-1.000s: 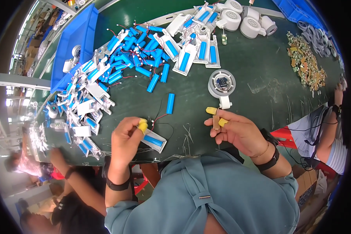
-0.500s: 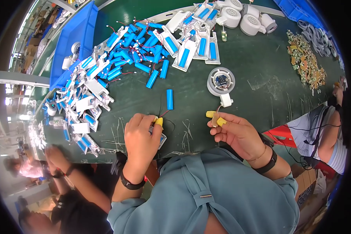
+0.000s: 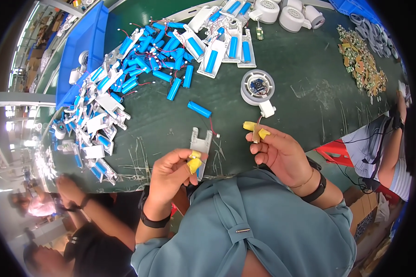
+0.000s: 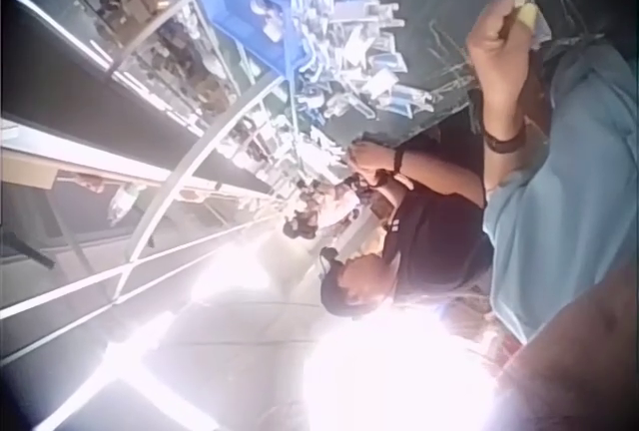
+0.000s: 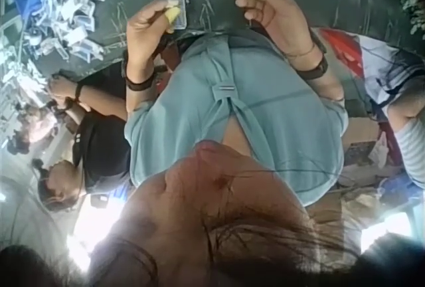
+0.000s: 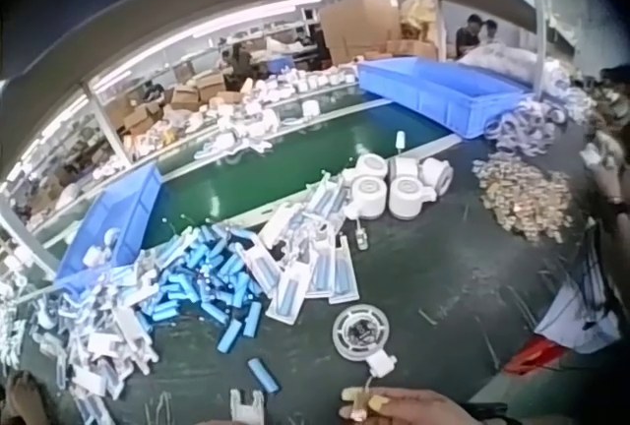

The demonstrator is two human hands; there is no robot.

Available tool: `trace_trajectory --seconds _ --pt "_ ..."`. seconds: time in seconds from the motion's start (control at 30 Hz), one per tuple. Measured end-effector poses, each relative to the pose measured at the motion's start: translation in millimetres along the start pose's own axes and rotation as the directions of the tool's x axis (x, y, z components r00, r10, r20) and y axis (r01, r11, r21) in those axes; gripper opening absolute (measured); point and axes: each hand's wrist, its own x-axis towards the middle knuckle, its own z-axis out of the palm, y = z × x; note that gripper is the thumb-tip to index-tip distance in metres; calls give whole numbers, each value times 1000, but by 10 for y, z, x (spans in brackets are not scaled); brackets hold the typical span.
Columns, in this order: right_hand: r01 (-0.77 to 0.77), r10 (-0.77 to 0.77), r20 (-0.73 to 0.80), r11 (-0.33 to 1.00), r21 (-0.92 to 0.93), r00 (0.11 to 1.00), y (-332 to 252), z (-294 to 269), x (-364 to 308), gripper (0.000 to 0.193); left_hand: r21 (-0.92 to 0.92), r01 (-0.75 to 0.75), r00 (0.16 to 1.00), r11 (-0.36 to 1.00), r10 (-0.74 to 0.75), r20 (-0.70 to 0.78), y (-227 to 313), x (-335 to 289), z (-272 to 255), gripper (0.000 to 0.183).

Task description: The person assembles electronic devices by hand, picking up a white plastic housing and a circuit board, then pressing the board into the housing. They then pick up a blue battery, connect its wires to the circuit board, and place the assembled unit onto the workbench before repeating the process.

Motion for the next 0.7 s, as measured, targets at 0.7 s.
trace_trajectory --seconds 0.7 --pt "28 -35 27 976 216 999 50 -19 -31 43 -109 82 993 991 -72 96 17 8 12 24"
